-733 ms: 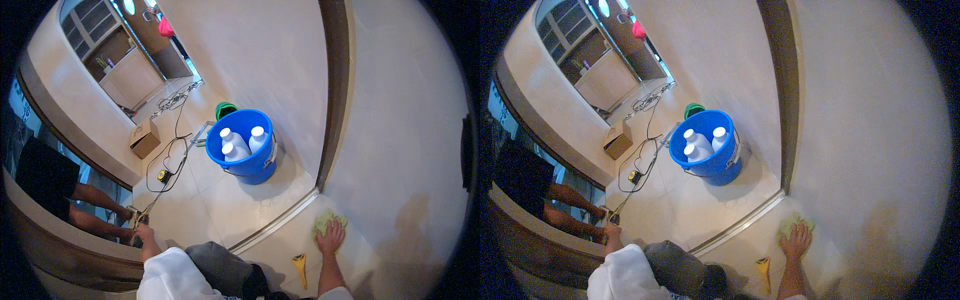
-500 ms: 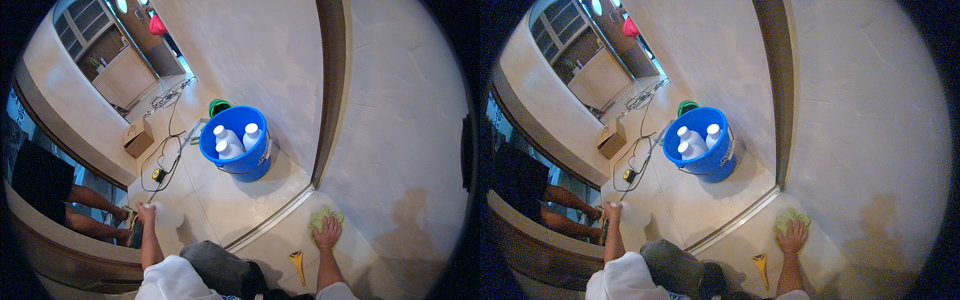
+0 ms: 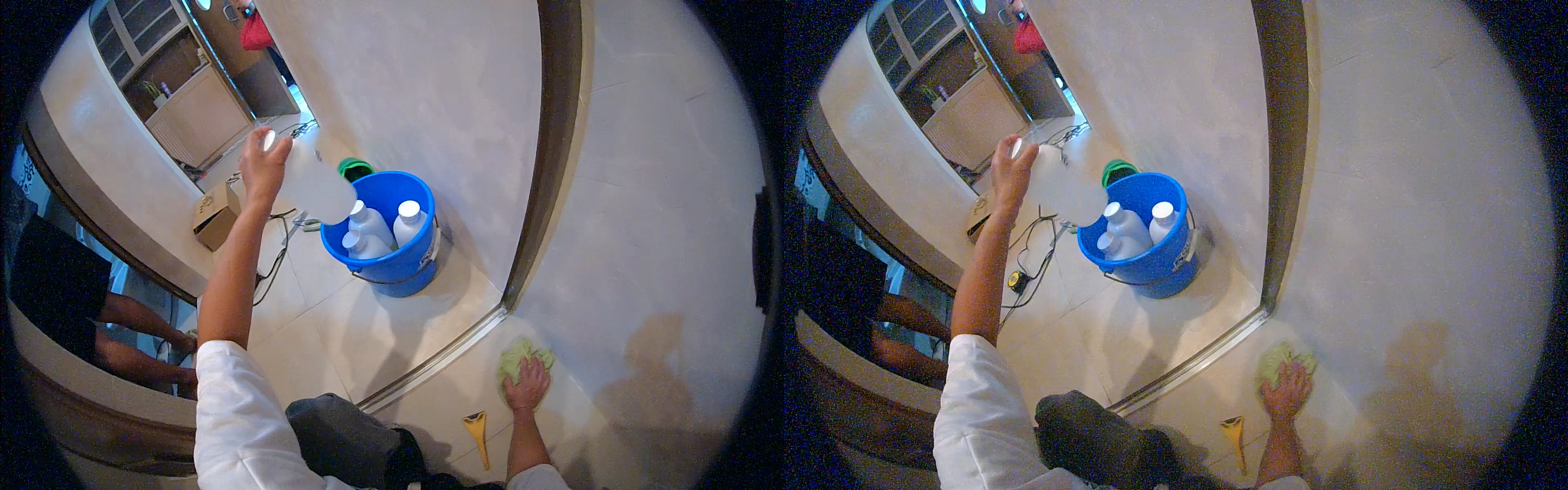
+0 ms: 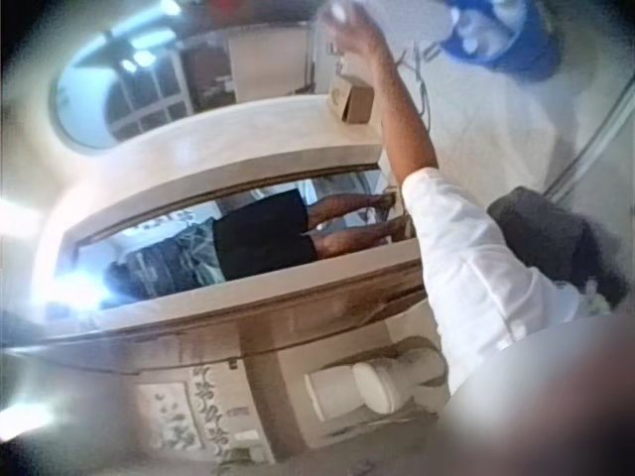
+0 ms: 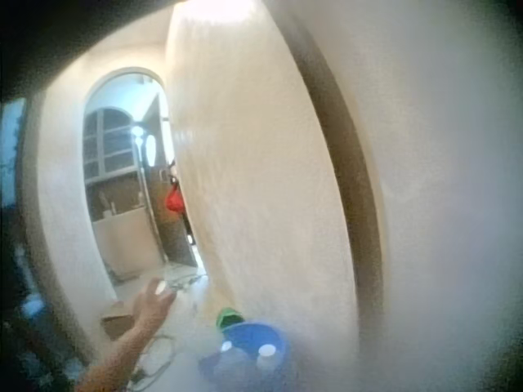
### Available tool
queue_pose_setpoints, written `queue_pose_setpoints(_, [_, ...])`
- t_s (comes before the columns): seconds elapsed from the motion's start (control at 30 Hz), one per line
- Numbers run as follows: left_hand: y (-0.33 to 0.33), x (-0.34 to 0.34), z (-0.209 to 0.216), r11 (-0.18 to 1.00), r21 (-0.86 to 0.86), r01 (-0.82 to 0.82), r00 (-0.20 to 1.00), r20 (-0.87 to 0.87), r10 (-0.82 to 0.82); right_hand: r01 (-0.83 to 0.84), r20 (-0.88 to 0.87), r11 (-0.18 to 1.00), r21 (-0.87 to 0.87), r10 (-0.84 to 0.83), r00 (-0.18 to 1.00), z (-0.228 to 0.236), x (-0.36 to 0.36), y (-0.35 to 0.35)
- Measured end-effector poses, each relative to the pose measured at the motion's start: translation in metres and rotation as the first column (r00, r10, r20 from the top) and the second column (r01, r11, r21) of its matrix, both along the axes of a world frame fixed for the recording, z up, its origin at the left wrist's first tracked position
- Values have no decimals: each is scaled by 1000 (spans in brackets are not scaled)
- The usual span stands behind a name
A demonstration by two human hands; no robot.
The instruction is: The person kneels to wipe the baseboard with a cloth, then stands to rinse the cloth at the sink. They attach the cloth to a mop and proceed to mop the bathroom floor.
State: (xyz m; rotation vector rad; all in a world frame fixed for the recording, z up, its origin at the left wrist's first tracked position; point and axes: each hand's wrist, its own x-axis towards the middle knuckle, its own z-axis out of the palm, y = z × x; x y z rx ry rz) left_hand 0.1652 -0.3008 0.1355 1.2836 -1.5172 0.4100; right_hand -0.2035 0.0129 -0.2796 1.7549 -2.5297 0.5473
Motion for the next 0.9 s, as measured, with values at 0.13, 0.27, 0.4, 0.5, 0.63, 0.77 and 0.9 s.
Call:
queue_pose_setpoints(0.13, [-43, -33, -17, 995, -19, 100, 994, -37, -100, 6, -15, 1000, -15, -7, 1000, 2, 0, 1])
queue_pose_setpoints(0.27, [-73, -80, -57, 994, 97, 56, 997, 40, -60, 19, 22, 1000, -11, -19, 1000, -2, -2, 2])
queue_pose_setpoints(0.4, [-94, -93, -103, 941, 315, 121, 991, 23, -135, 11, 14, 1000, -5, -11, 1000, 1, 0, 3])
queue_pose_setpoints(0.5, [-110, -82, -121, 804, 592, 49, 969, 167, -182, -12, 1, 1000, -18, 12, 1000, -1, 1, 3])
queue_pose_setpoints(0.63, [-110, -87, -108, 730, 674, -114, 921, 348, -177, 10, 63, 1000, 19, -11, 998, 13, 4, 1])
queue_pose_setpoints(0.77, [-76, -120, -70, 599, 709, -372, 831, 541, -125, 28, 41, 1000, 14, -28, 999, 2, -2, 3])
queue_pose_setpoints(0.9, [-99, -102, -86, 666, 664, -341, 806, 571, -157, -3, 44, 1000, -9, 3, 999, 2, 0, 0])
